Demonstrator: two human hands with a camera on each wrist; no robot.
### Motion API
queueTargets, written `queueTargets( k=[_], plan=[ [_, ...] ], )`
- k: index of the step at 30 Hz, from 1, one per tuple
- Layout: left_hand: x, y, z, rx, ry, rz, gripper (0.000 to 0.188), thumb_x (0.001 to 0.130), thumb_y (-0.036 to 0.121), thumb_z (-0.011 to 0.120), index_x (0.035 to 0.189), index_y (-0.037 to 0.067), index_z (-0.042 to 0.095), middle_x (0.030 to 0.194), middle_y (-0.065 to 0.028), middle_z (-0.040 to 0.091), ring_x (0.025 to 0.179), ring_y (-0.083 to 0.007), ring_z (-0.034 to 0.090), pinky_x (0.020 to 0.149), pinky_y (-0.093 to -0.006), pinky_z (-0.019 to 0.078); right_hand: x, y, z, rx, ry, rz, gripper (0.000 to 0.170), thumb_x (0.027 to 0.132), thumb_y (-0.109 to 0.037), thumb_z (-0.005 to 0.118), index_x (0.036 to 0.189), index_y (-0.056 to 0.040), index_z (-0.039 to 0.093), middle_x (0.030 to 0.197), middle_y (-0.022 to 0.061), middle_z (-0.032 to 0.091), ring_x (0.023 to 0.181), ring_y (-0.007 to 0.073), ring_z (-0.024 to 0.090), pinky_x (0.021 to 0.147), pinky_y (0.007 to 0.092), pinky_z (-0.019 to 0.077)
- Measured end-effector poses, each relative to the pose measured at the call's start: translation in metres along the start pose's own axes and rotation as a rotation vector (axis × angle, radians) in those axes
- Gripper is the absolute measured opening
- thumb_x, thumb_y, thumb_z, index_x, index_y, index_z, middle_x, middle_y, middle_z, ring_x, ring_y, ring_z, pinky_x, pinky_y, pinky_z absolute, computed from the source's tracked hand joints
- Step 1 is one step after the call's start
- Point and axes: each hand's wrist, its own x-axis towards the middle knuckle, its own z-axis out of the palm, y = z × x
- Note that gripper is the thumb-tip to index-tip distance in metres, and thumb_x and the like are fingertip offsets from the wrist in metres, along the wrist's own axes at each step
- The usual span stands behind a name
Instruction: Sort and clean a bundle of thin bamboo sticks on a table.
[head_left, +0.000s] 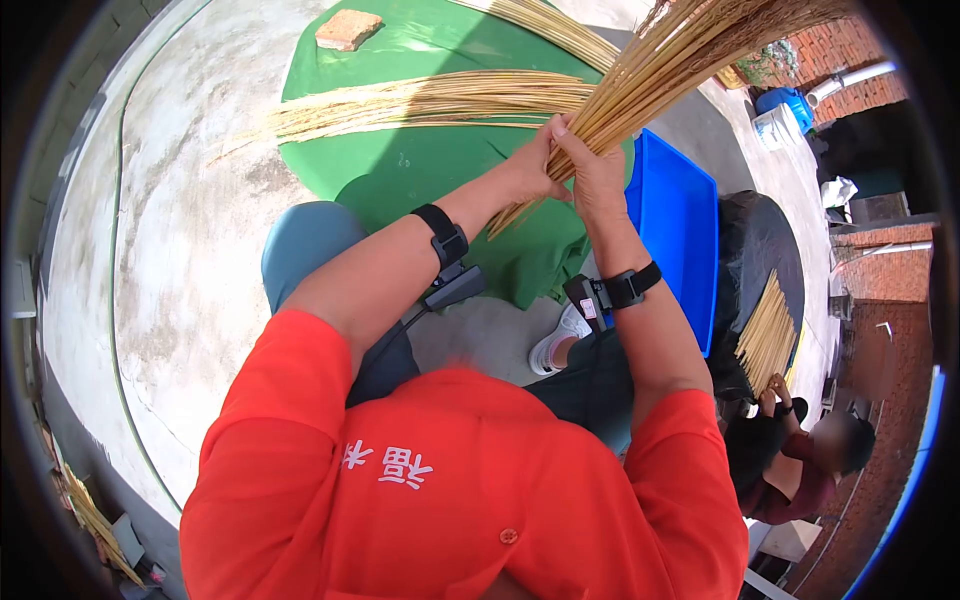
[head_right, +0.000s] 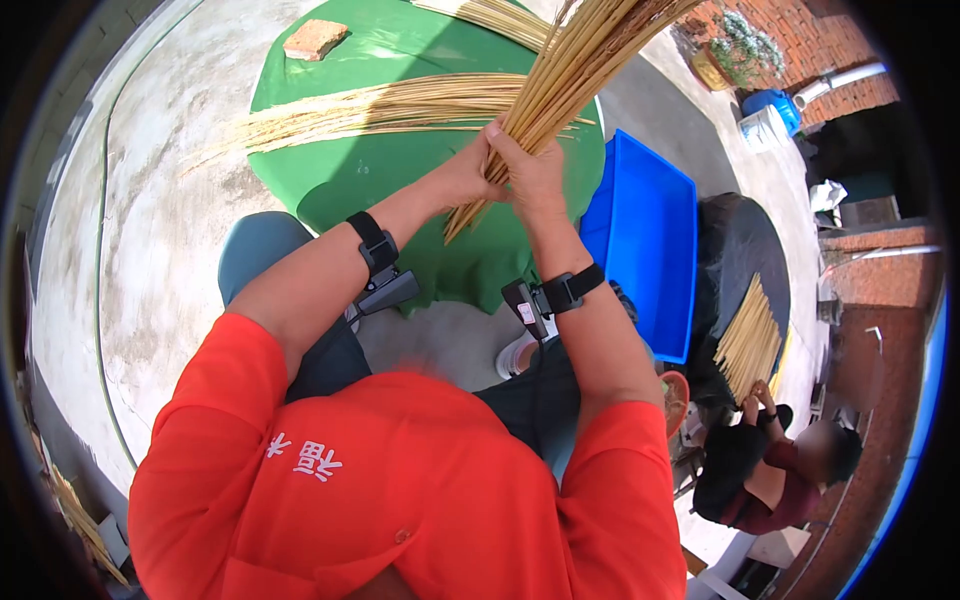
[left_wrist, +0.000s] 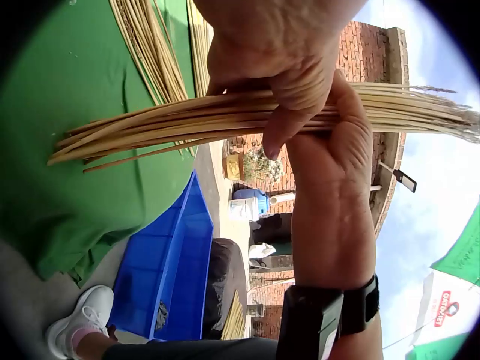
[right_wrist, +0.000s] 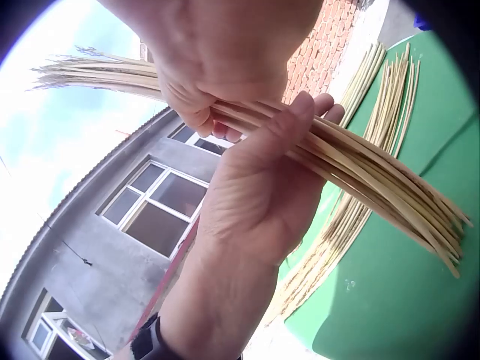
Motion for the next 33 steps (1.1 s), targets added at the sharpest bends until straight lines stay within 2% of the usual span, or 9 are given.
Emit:
queueTargets(
  k=[6, 8, 12, 14, 17, 24, 30, 32, 33],
  plan=[
    [0.002, -0.024, 0.007, 0.006, 0.004, -0.003, 0.086, 0.063, 0.000, 0.074, 0.137, 0.006, 0.030, 0.128, -0.0082, 0.045, 0.119, -0.0189, 0.044, 0.099, -0.0316, 0.0375, -0.007, -0.008, -0.011, 0.045, 0.066, 0.055, 0.020, 0.079, -0.011, 0.068, 0.096, -0.0013, 0.060, 0.085, 0.0042, 0.061, 0.078, 0.0131, 0.059, 0.071, 0.0267, 0.0489],
    [0.008, -0.022, 0.002, 0.032, -0.141, -0.278, 0.061, 0.064, 0.004, 0.076, 0.119, 0.001, 0.050, 0.107, -0.0086, 0.059, 0.101, -0.0197, 0.058, 0.088, -0.0327, 0.0458, -0.002, -0.034, -0.014, 0.214, -0.092, 0.139, 0.024, 0.080, -0.010, 0.068, 0.100, 0.0000, 0.058, 0.085, 0.0071, 0.062, 0.079, 0.0167, 0.061, 0.071, 0.0291, 0.0511],
    [-0.005, 0.008, 0.010, -0.113, -0.276, -0.453, 0.032, 0.065, 0.006, 0.075, 0.093, 0.001, 0.059, 0.079, -0.0061, 0.062, 0.072, -0.0171, 0.063, 0.070, -0.0299, 0.0516, 0.000, -0.036, -0.036, 0.353, -0.162, 0.185, 0.027, 0.081, -0.010, 0.067, 0.103, 0.0007, 0.056, 0.085, 0.0097, 0.062, 0.079, 0.0203, 0.062, 0.072, 0.0326, 0.0536],
    [-0.010, -0.001, 0.017, -0.156, -0.252, -0.521, 0.022, 0.067, 0.006, 0.074, 0.081, 0.003, 0.057, 0.063, -0.0039, 0.056, 0.052, -0.0134, 0.056, 0.051, -0.0263, 0.0475, -0.006, -0.033, -0.041, 0.439, -0.027, 0.187, 0.027, 0.081, -0.009, 0.067, 0.103, 0.0011, 0.055, 0.085, 0.0114, 0.063, 0.079, 0.0210, 0.064, 0.070, 0.0335, 0.0551],
    [-0.017, -0.008, 0.027, -0.006, -0.309, -0.520, 0.019, 0.071, 0.006, 0.072, 0.074, 0.005, 0.053, 0.057, -0.0023, 0.050, 0.045, -0.0109, 0.048, 0.043, -0.0243, 0.0403, -0.010, -0.038, -0.055, 0.454, 0.217, 0.140, 0.025, 0.080, -0.008, 0.068, 0.099, 0.0013, 0.055, 0.083, 0.0118, 0.063, 0.073, 0.0209, 0.065, 0.066, 0.0326, 0.0560],
    [-0.029, -0.014, 0.040, 0.024, -0.388, -0.653, 0.021, 0.074, 0.008, 0.070, 0.070, 0.006, 0.050, 0.054, -0.0021, 0.048, 0.041, -0.0104, 0.045, 0.041, -0.0249, 0.0378, -0.023, -0.033, -0.088, 0.566, 0.314, 0.211, 0.028, 0.084, -0.015, 0.065, 0.105, -0.0008, 0.054, 0.084, 0.0112, 0.063, 0.077, 0.0234, 0.065, 0.076, 0.0375, 0.0560],
    [-0.038, -0.030, 0.047, -0.146, -0.521, -0.718, 0.023, 0.073, 0.011, 0.074, 0.073, 0.005, 0.052, 0.056, -0.0017, 0.050, 0.046, -0.0119, 0.050, 0.046, -0.0261, 0.0412, -0.027, -0.032, -0.086, 0.649, 0.165, 0.250, 0.020, 0.085, -0.022, 0.065, 0.082, -0.0086, 0.051, 0.060, 0.0006, 0.049, 0.049, 0.0115, 0.048, 0.052, 0.0290, 0.0453],
    [-0.037, -0.032, 0.055, -0.064, -0.436, -0.667, 0.026, 0.070, 0.008, 0.076, 0.084, 0.004, 0.054, 0.060, -0.0018, 0.053, 0.057, -0.0137, 0.057, 0.055, -0.0276, 0.0461, -0.027, -0.038, -0.078, 0.573, 0.185, 0.232, 0.025, 0.084, -0.023, 0.067, 0.075, -0.0104, 0.048, 0.055, -0.0009, 0.044, 0.046, 0.0100, 0.044, 0.047, 0.0280, 0.0415],
    [-0.033, -0.037, 0.055, -0.011, -0.454, -0.615, 0.044, 0.068, 0.004, 0.077, 0.103, 0.003, 0.050, 0.072, -0.0039, 0.057, 0.068, -0.0150, 0.061, 0.065, -0.0292, 0.0488, -0.026, -0.040, -0.075, 0.502, 0.214, 0.213, 0.026, 0.085, -0.025, 0.066, 0.074, -0.0108, 0.047, 0.056, -0.0013, 0.043, 0.046, 0.0100, 0.043, 0.047, 0.0281, 0.0409]
  ],
)
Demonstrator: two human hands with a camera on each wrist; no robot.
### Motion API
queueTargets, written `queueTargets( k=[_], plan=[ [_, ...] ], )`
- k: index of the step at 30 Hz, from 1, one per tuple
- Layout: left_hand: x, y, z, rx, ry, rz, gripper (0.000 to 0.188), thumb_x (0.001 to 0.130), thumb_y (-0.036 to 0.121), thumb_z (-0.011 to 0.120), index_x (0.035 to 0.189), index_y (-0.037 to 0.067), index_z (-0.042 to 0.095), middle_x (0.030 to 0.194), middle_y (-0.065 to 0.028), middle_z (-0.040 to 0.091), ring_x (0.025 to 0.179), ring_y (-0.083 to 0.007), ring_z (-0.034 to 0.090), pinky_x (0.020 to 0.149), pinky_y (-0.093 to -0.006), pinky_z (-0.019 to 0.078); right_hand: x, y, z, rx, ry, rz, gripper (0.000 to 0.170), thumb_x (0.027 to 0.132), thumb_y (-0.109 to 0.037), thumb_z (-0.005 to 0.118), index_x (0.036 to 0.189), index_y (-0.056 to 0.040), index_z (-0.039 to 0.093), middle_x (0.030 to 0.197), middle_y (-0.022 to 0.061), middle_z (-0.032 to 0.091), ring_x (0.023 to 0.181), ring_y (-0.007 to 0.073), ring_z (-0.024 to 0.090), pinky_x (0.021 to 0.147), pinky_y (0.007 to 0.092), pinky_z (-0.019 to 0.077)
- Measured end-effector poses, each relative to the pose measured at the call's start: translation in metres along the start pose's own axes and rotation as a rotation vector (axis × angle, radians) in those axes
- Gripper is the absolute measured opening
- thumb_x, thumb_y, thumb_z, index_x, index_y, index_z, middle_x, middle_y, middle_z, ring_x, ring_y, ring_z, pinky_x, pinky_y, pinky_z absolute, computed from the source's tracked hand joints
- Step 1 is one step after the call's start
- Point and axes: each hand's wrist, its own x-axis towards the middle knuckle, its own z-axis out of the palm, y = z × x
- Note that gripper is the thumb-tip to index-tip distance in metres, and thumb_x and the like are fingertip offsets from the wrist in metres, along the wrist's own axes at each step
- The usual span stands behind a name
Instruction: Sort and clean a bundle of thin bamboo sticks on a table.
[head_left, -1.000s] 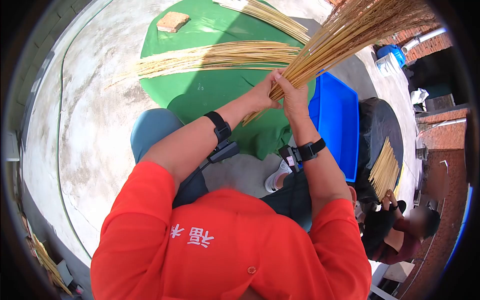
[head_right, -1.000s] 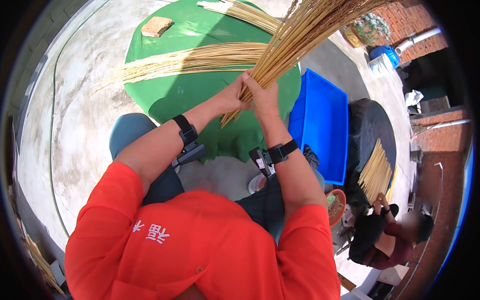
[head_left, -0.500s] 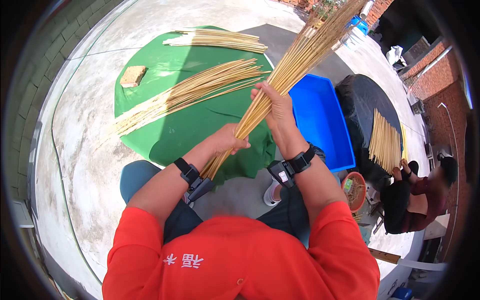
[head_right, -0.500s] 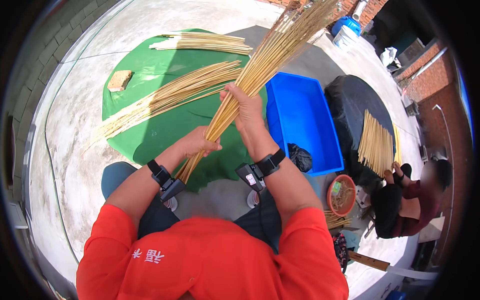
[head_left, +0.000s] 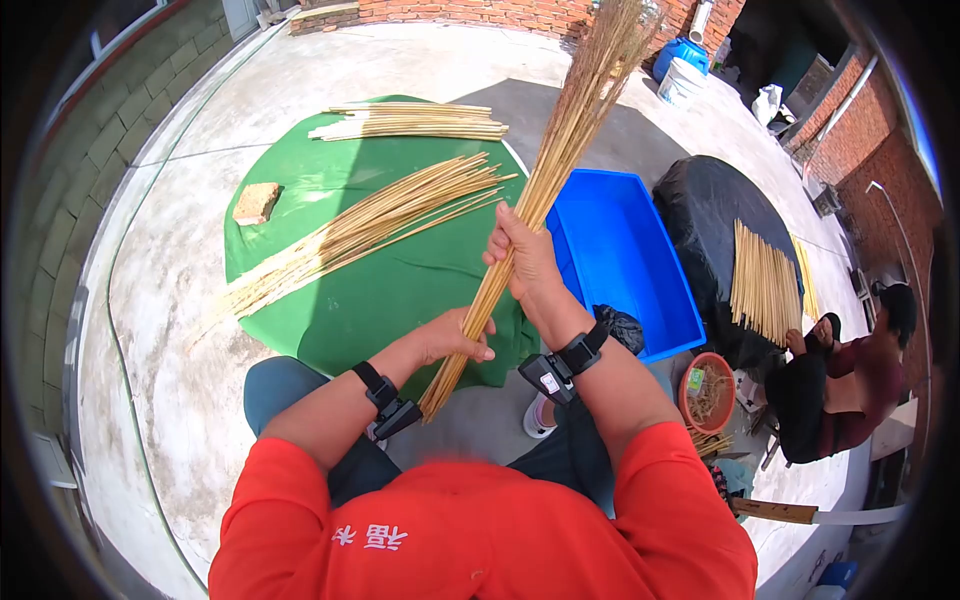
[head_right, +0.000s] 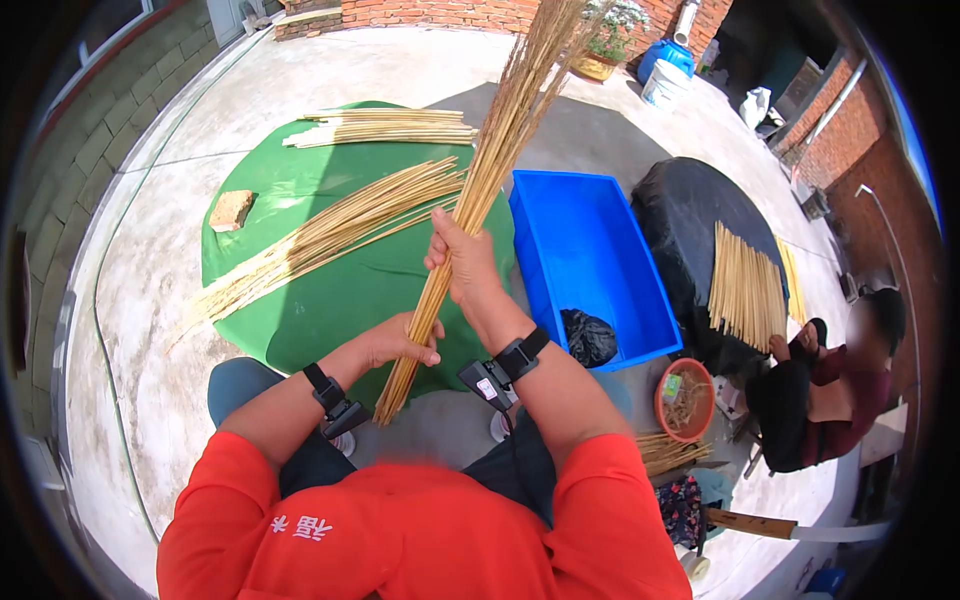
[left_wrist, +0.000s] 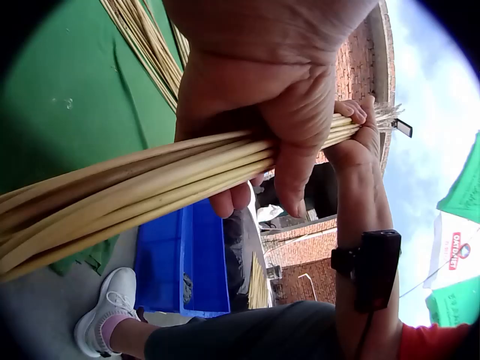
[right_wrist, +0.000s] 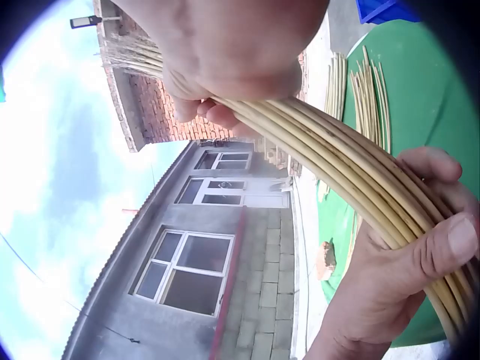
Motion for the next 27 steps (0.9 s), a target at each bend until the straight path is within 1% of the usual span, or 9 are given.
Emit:
queueTargets(
  k=[4, 7, 10, 14, 17, 21, 23, 24, 27],
  plan=[
    [0.011, 0.013, 0.006, -0.090, 0.332, 0.418, 0.068, 0.067, -0.001, 0.074, 0.123, 0.004, 0.036, 0.092, -0.0073, 0.057, 0.070, -0.0143, 0.060, 0.065, -0.0291, 0.0489, 0.003, 0.019, 0.008, -0.079, 0.058, -0.047, 0.027, 0.084, -0.025, 0.068, 0.075, -0.0097, 0.047, 0.056, -0.0007, 0.043, 0.045, 0.0109, 0.043, 0.044, 0.0268, 0.0398],
    [0.009, 0.025, 0.011, 0.014, 0.566, 0.252, 0.051, 0.068, -0.001, 0.070, 0.112, 0.003, 0.045, 0.081, -0.0063, 0.057, 0.059, -0.0132, 0.057, 0.052, -0.0254, 0.0460, 0.003, 0.035, 0.019, -0.167, 0.067, -0.019, 0.027, 0.082, -0.024, 0.070, 0.080, -0.0073, 0.049, 0.059, 0.0010, 0.046, 0.048, 0.0116, 0.046, 0.045, 0.0268, 0.0415],
    [0.010, 0.012, -0.001, -0.220, 0.474, 0.151, 0.030, 0.069, 0.002, 0.066, 0.095, 0.004, 0.051, 0.066, -0.0049, 0.055, 0.048, -0.0121, 0.051, 0.042, -0.0229, 0.0400, -0.006, 0.048, 0.024, -0.327, 0.045, 0.072, 0.030, 0.080, -0.024, 0.072, 0.088, -0.0040, 0.051, 0.066, 0.0034, 0.052, 0.054, 0.0122, 0.050, 0.048, 0.0271, 0.0441],
    [0.000, 0.037, -0.026, -0.385, 0.446, 0.342, 0.014, 0.077, 0.006, 0.064, 0.083, 0.005, 0.052, 0.056, -0.0031, 0.050, 0.042, -0.0113, 0.047, 0.038, -0.0237, 0.0371, 0.012, 0.043, 0.020, -0.584, -0.198, -0.321, 0.074, 0.074, -0.031, 0.075, 0.128, 0.0036, 0.038, 0.121, 0.0215, 0.049, 0.113, 0.0251, 0.051, 0.096, 0.0359, 0.0403],
    [-0.016, 0.052, -0.048, -0.526, 0.470, 0.483, 0.010, 0.083, 0.007, 0.061, 0.083, 0.006, 0.051, 0.057, -0.0039, 0.049, 0.044, -0.0116, 0.047, 0.043, -0.0254, 0.0401, 0.006, 0.026, 0.013, -0.509, -0.205, -0.030, 0.085, 0.073, -0.034, 0.076, 0.134, 0.0048, 0.032, 0.130, 0.0267, 0.042, 0.121, 0.0300, 0.045, 0.103, 0.0370, 0.0339],
    [-0.023, 0.052, -0.068, -0.686, 0.502, 0.632, 0.012, 0.084, 0.009, 0.061, 0.082, 0.006, 0.050, 0.060, -0.0055, 0.050, 0.048, -0.0129, 0.047, 0.051, -0.0283, 0.0433, -0.015, 0.045, 0.004, -0.628, -0.331, 0.266, 0.076, 0.072, -0.027, 0.078, 0.131, 0.0015, 0.038, 0.119, 0.0162, 0.053, 0.114, 0.0213, 0.049, 0.099, 0.0335, 0.0364],
    [-0.023, 0.049, -0.073, -0.748, 0.464, 0.700, 0.013, 0.085, 0.011, 0.061, 0.082, 0.007, 0.050, 0.062, -0.0066, 0.051, 0.052, -0.0147, 0.048, 0.056, -0.0310, 0.0448, -0.026, 0.066, 0.003, -1.021, -0.547, 0.280, 0.067, 0.070, -0.026, 0.080, 0.121, -0.0005, 0.045, 0.103, 0.0101, 0.058, 0.098, 0.0169, 0.055, 0.088, 0.0321, 0.0441],
    [-0.023, 0.047, -0.072, -0.749, 0.468, 0.700, 0.013, 0.085, 0.011, 0.061, 0.082, 0.007, 0.050, 0.062, -0.0066, 0.051, 0.052, -0.0147, 0.048, 0.056, -0.0310, 0.0448, -0.027, 0.082, 0.000, -1.045, -0.484, 0.121, 0.060, 0.066, -0.031, 0.079, 0.107, 0.0010, 0.050, 0.081, 0.0083, 0.057, 0.082, 0.0202, 0.060, 0.073, 0.0371, 0.0481],
    [-0.021, 0.043, -0.064, -0.806, 0.350, 0.704, 0.014, 0.085, 0.013, 0.062, 0.082, 0.007, 0.049, 0.064, -0.0079, 0.052, 0.052, -0.0160, 0.049, 0.058, -0.0322, 0.0455, -0.034, 0.082, 0.002, -0.955, -0.394, 0.290, 0.054, 0.066, -0.029, 0.077, 0.104, -0.0009, 0.050, 0.073, 0.0086, 0.057, 0.069, 0.0226, 0.061, 0.066, 0.0377, 0.0487]
  ],
)
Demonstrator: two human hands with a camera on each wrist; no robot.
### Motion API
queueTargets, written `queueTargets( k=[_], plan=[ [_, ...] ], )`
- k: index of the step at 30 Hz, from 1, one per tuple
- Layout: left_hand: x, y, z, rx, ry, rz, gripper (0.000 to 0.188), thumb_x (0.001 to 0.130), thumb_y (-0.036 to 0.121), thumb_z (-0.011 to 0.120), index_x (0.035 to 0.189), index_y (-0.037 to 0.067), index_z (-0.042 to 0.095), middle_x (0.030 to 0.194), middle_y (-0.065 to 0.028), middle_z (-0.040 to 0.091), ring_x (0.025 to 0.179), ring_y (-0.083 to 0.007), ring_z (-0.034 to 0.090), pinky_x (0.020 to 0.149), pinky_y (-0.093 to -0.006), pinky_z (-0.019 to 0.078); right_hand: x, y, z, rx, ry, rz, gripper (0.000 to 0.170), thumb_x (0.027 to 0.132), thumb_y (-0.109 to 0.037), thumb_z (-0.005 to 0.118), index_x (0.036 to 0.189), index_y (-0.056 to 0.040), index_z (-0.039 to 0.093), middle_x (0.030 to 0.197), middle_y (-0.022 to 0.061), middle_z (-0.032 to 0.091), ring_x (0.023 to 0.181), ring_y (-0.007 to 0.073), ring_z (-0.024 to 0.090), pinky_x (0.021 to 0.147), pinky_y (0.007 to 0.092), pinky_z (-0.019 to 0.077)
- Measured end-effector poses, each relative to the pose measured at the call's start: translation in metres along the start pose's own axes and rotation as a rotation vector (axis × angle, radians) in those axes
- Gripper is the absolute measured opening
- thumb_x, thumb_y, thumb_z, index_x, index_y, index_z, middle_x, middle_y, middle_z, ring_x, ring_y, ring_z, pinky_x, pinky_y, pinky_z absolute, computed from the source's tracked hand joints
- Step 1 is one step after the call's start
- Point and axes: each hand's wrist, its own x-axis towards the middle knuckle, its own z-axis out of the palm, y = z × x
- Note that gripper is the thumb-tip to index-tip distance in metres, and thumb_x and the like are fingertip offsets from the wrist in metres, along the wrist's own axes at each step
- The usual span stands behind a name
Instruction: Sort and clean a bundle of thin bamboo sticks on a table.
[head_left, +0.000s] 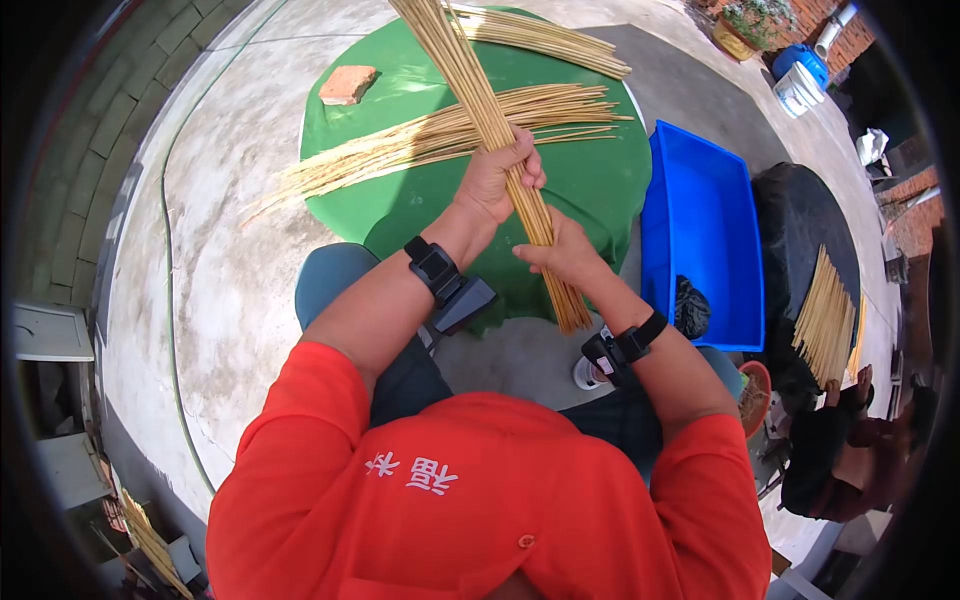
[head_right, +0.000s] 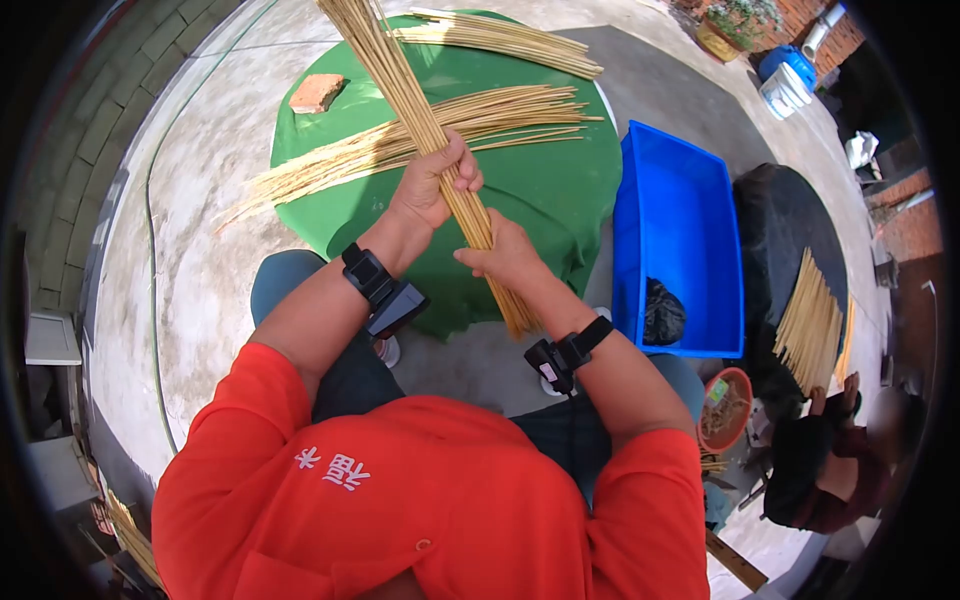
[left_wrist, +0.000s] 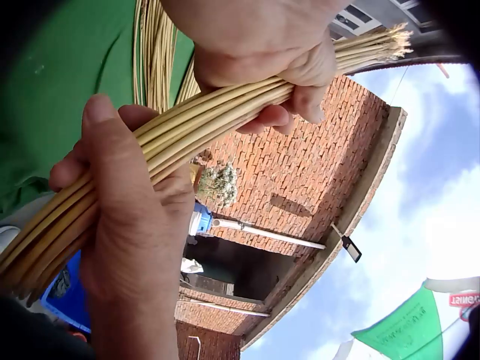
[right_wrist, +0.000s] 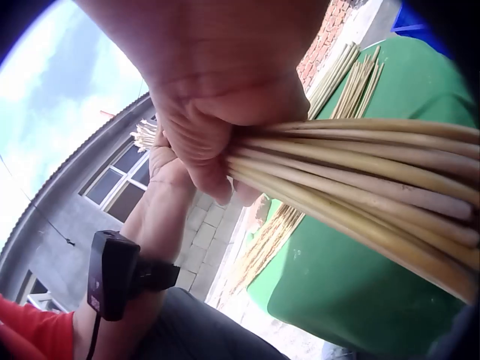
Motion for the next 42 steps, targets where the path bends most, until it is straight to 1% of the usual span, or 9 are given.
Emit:
queueTargets(
  k=[4, 6, 9, 13, 22, 30, 36, 40, 42],
  plan=[
    [0.004, 0.014, 0.004, 0.034, 0.157, 0.055, 0.014, 0.084, 0.012, 0.064, 0.084, 0.007, 0.051, 0.071, -0.0102, 0.056, 0.064, -0.0191, 0.056, 0.065, -0.0354, 0.0496, 0.001, -0.004, -0.016, -0.236, 0.080, 0.000, 0.044, 0.069, -0.022, 0.072, 0.101, -0.0027, 0.050, 0.070, 0.0122, 0.059, 0.062, 0.0278, 0.062, 0.061, 0.0398, 0.0496],
    [0.004, 0.028, -0.001, 0.021, 0.241, 0.089, 0.014, 0.083, 0.011, 0.064, 0.086, 0.007, 0.052, 0.075, -0.0109, 0.057, 0.069, -0.0197, 0.058, 0.068, -0.0365, 0.0513, 0.001, 0.007, -0.026, -0.849, 0.289, -0.243, 0.034, 0.070, -0.016, 0.066, 0.097, -0.0035, 0.048, 0.074, 0.0162, 0.062, 0.066, 0.0334, 0.063, 0.060, 0.0422, 0.0498],
    [0.011, 0.055, -0.015, -0.107, 0.357, 0.248, 0.020, 0.079, 0.003, 0.067, 0.092, 0.004, 0.052, 0.087, -0.0123, 0.058, 0.083, -0.0211, 0.061, 0.080, -0.0397, 0.0541, -0.001, 0.012, -0.039, -1.045, 0.377, -0.265, 0.027, 0.072, -0.013, 0.063, 0.092, -0.0047, 0.047, 0.077, 0.0162, 0.062, 0.069, 0.0369, 0.061, 0.060, 0.0442, 0.0495],
    [0.010, 0.061, -0.013, -0.133, 0.560, 0.225, 0.017, 0.081, 0.002, 0.064, 0.091, 0.001, 0.050, 0.088, -0.0135, 0.057, 0.091, -0.0259, 0.061, 0.083, -0.0454, 0.0536, -0.006, 0.016, -0.049, -1.117, 0.434, -0.338, 0.023, 0.074, -0.012, 0.061, 0.089, -0.0062, 0.045, 0.077, 0.0139, 0.059, 0.067, 0.0364, 0.061, 0.060, 0.0451, 0.0492],
    [0.012, 0.055, -0.017, -0.217, 0.392, 0.197, 0.014, 0.088, 0.006, 0.056, 0.098, 0.002, 0.047, 0.093, -0.0224, 0.060, 0.089, -0.0303, 0.062, 0.085, -0.0477, 0.0526, -0.003, 0.018, -0.065, -1.145, 0.486, -0.419, 0.026, 0.072, -0.012, 0.064, 0.088, -0.0062, 0.045, 0.076, 0.0153, 0.060, 0.067, 0.0362, 0.060, 0.057, 0.0458, 0.0483],
    [0.014, 0.046, -0.028, -0.225, 0.231, 0.166, 0.017, 0.089, 0.017, 0.057, 0.097, 0.002, 0.052, 0.100, -0.0224, 0.060, 0.093, -0.0331, 0.061, 0.089, -0.0483, 0.0509, -0.014, -0.006, -0.073, -0.845, 0.163, -0.084, 0.060, 0.061, -0.023, 0.082, 0.106, -0.0040, 0.048, 0.088, 0.0210, 0.062, 0.086, 0.0390, 0.059, 0.071, 0.0431, 0.0470],
    [0.008, 0.032, -0.021, -0.119, 0.312, 0.158, 0.022, 0.091, 0.020, 0.055, 0.096, -0.001, 0.053, 0.090, -0.0181, 0.061, 0.086, -0.0285, 0.062, 0.085, -0.0461, 0.0528, -0.019, -0.012, -0.058, -0.827, 0.224, -0.301, 0.070, 0.062, -0.025, 0.081, 0.117, -0.0052, 0.044, 0.096, 0.0205, 0.061, 0.093, 0.0373, 0.059, 0.077, 0.0419, 0.0471],
    [0.007, 0.014, -0.024, -0.143, 0.254, 0.111, 0.024, 0.091, 0.023, 0.056, 0.094, -0.001, 0.055, 0.086, -0.0156, 0.062, 0.081, -0.0241, 0.063, 0.083, -0.0455, 0.0525, -0.005, 0.011, -0.050, -0.942, 0.280, -0.408, 0.067, 0.063, -0.025, 0.078, 0.117, -0.0056, 0.043, 0.091, 0.0169, 0.062, 0.087, 0.0374, 0.060, 0.074, 0.0423, 0.0483],
    [0.006, 0.014, -0.026, -0.144, 0.250, 0.086, 0.023, 0.090, 0.024, 0.058, 0.094, 0.001, 0.056, 0.086, -0.0152, 0.062, 0.080, -0.0233, 0.063, 0.083, -0.0455, 0.0524, 0.001, 0.018, -0.051, -1.039, 0.211, -0.195, 0.052, 0.067, -0.018, 0.073, 0.109, -0.0046, 0.046, 0.083, 0.0175, 0.062, 0.078, 0.0397, 0.060, 0.068, 0.0444, 0.0488]
  ],
)
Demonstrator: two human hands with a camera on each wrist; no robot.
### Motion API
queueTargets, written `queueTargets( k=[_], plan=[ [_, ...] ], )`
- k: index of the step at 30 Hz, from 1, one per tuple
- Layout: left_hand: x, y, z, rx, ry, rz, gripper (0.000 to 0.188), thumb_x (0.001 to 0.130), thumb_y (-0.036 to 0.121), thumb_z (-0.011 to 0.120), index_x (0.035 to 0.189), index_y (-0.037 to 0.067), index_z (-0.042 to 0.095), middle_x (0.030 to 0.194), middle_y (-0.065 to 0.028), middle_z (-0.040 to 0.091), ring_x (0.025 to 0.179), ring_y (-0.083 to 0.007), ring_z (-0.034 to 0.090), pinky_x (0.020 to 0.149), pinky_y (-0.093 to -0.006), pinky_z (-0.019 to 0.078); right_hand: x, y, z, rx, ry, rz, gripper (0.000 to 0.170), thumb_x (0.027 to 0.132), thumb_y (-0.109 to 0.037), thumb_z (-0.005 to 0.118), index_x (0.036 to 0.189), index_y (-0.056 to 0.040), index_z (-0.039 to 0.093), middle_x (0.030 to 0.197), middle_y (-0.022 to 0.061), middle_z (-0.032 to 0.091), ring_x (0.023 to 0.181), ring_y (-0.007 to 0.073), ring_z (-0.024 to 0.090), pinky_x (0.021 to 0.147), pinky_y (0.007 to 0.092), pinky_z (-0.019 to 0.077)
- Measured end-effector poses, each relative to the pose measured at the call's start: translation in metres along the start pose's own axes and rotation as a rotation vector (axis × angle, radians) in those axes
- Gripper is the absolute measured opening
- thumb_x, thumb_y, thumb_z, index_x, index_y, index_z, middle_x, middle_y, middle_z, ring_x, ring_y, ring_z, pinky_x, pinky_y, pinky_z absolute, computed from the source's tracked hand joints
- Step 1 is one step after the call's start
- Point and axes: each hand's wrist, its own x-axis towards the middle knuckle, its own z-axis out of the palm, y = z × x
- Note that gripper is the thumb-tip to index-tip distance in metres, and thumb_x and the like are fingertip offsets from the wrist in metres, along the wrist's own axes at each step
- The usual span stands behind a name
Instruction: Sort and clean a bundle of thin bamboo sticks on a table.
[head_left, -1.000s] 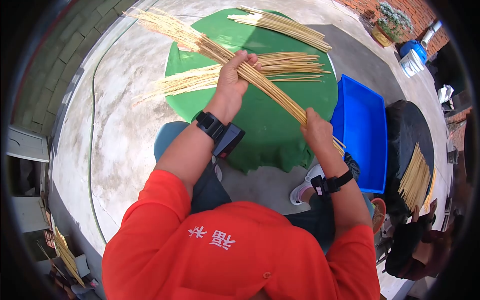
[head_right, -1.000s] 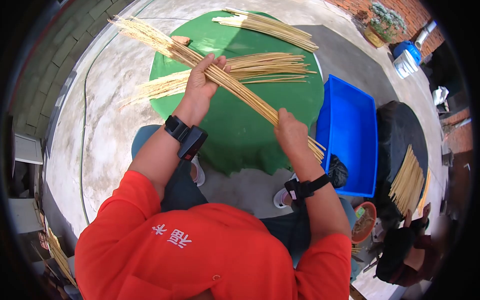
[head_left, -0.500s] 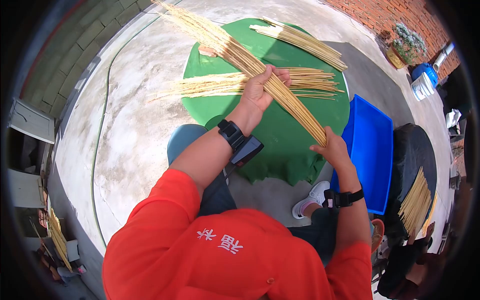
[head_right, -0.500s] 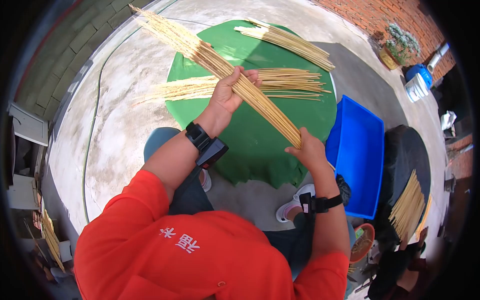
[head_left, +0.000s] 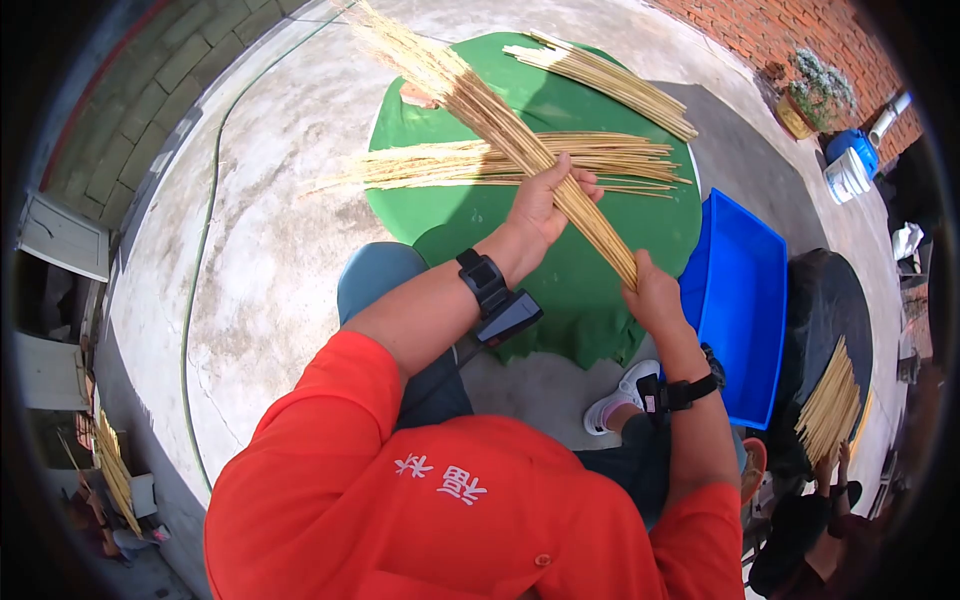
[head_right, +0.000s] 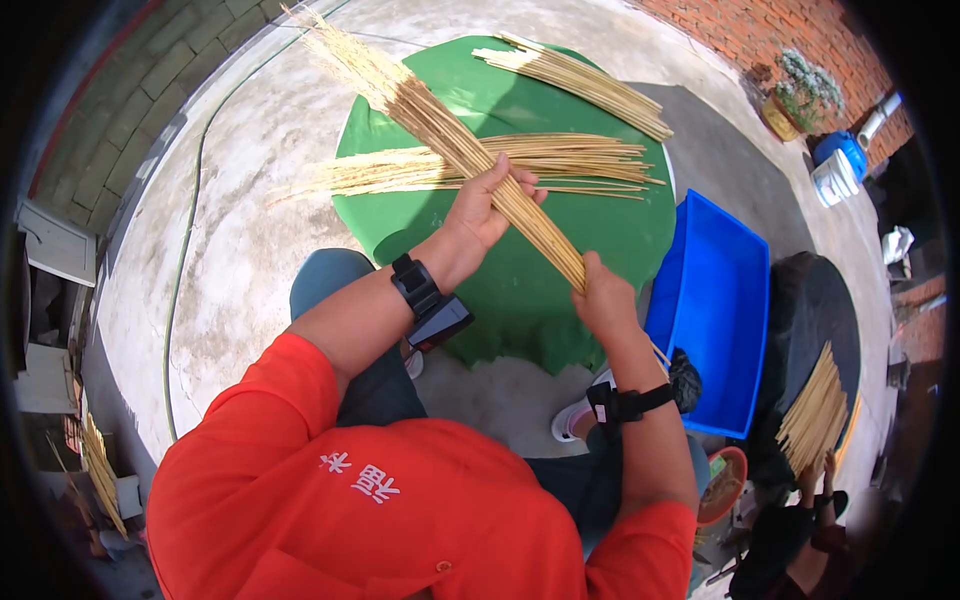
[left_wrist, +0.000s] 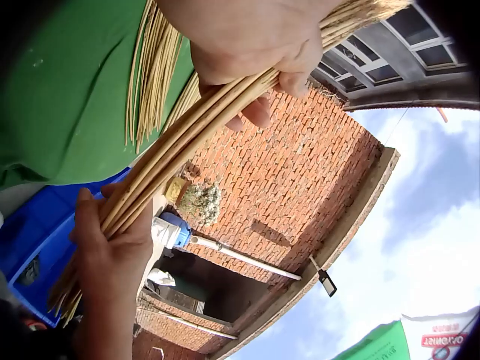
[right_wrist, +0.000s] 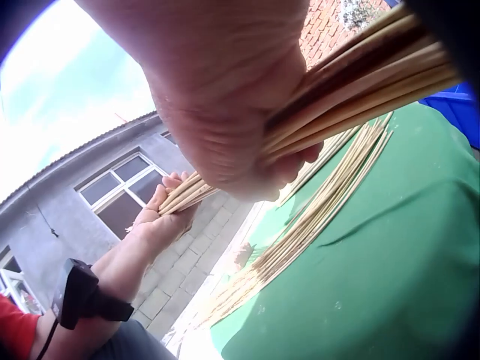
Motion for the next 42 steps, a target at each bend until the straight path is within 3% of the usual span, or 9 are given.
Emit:
queueTargets(
  k=[4, 6, 10, 16, 21, 30, 38, 41, 42],
  plan=[
    [-0.004, 0.015, 0.009, 0.061, -0.010, -0.003, 0.022, 0.085, 0.024, 0.065, 0.094, 0.005, 0.057, 0.082, -0.0139, 0.063, 0.077, -0.0218, 0.063, 0.082, -0.0440, 0.0526, 0.001, 0.012, -0.009, 0.292, -0.061, -0.088, 0.034, 0.070, -0.010, 0.067, 0.098, -0.0037, 0.049, 0.070, 0.0119, 0.060, 0.062, 0.0320, 0.061, 0.055, 0.0389, 0.0482],
    [-0.005, 0.033, 0.024, 0.031, 0.022, 0.046, 0.022, 0.085, 0.023, 0.065, 0.094, 0.005, 0.056, 0.082, -0.0136, 0.063, 0.077, -0.0217, 0.063, 0.081, -0.0433, 0.0527, -0.004, 0.007, -0.028, 0.789, -0.375, 0.125, 0.020, 0.071, -0.005, 0.062, 0.089, -0.0049, 0.053, 0.064, 0.0040, 0.055, 0.052, 0.0140, 0.052, 0.048, 0.0263, 0.0414],
    [0.002, 0.052, 0.022, 0.005, 0.048, 0.171, 0.022, 0.084, 0.024, 0.066, 0.089, 0.006, 0.055, 0.078, -0.0119, 0.061, 0.072, -0.0208, 0.061, 0.074, -0.0387, 0.0528, -0.001, 0.018, -0.027, 0.874, -0.554, 0.157, 0.020, 0.071, -0.005, 0.065, 0.086, -0.0049, 0.053, 0.066, -0.0008, 0.052, 0.052, 0.0088, 0.049, 0.045, 0.0217, 0.0383],
    [0.005, 0.037, 0.018, 0.012, 0.165, 0.184, 0.024, 0.085, 0.025, 0.065, 0.082, 0.006, 0.050, 0.067, -0.0070, 0.054, 0.058, -0.0164, 0.050, 0.060, -0.0328, 0.0477, -0.003, 0.025, -0.004, 0.821, -0.501, 0.160, 0.027, 0.067, -0.007, 0.070, 0.089, -0.0036, 0.055, 0.074, 0.0060, 0.058, 0.058, 0.0167, 0.057, 0.052, 0.0271, 0.0457],
    [0.002, 0.019, 0.016, 0.047, 0.269, 0.197, 0.025, 0.086, 0.026, 0.065, 0.082, 0.006, 0.050, 0.066, -0.0067, 0.053, 0.058, -0.0160, 0.050, 0.060, -0.0330, 0.0477, -0.006, -0.001, -0.010, 0.313, -0.099, 0.042, 0.059, 0.064, -0.017, 0.077, 0.113, -0.0051, 0.048, 0.087, 0.0202, 0.062, 0.088, 0.0366, 0.061, 0.075, 0.0421, 0.0483],
    [-0.003, -0.005, 0.015, 0.060, 0.254, 0.086, 0.026, 0.085, 0.028, 0.065, 0.084, 0.006, 0.052, 0.068, -0.0076, 0.056, 0.060, -0.0174, 0.054, 0.063, -0.0347, 0.0498, 0.000, -0.011, 0.002, 0.202, 0.009, 0.004, 0.026, 0.078, -0.018, 0.064, 0.091, -0.0042, 0.047, 0.069, 0.0186, 0.059, 0.068, 0.0380, 0.060, 0.059, 0.0441, 0.0451],
    [-0.016, -0.006, 0.016, 0.175, -0.129, 0.049, 0.053, 0.076, 0.031, 0.074, 0.115, 0.007, 0.046, 0.098, -0.0111, 0.062, 0.096, -0.0226, 0.060, 0.090, -0.0380, 0.0447, 0.008, 0.011, -0.025, 0.493, -0.073, 0.005, 0.026, 0.075, -0.018, 0.063, 0.093, -0.0048, 0.049, 0.075, 0.0218, 0.060, 0.074, 0.0414, 0.059, 0.064, 0.0482, 0.0448],
    [-0.031, -0.017, 0.015, 0.440, -0.018, -0.091, 0.041, 0.079, 0.032, 0.071, 0.107, 0.007, 0.055, 0.104, -0.0119, 0.061, 0.099, -0.0243, 0.059, 0.089, -0.0368, 0.0463, 0.007, 0.009, -0.031, 0.396, -0.028, 0.001, 0.025, 0.074, -0.018, 0.063, 0.091, -0.0044, 0.048, 0.075, 0.0219, 0.060, 0.074, 0.0413, 0.059, 0.064, 0.0480, 0.0448],
    [-0.033, -0.017, 0.014, 0.620, -0.065, -0.353, 0.035, 0.081, 0.027, 0.070, 0.105, 0.007, 0.056, 0.101, -0.0102, 0.062, 0.093, -0.0217, 0.060, 0.084, -0.0343, 0.0479, 0.008, 0.007, -0.032, 0.287, 0.018, -0.008, 0.024, 0.074, -0.017, 0.062, 0.089, -0.0043, 0.048, 0.075, 0.0217, 0.060, 0.074, 0.0411, 0.059, 0.063, 0.0479, 0.0451]
  ],
)
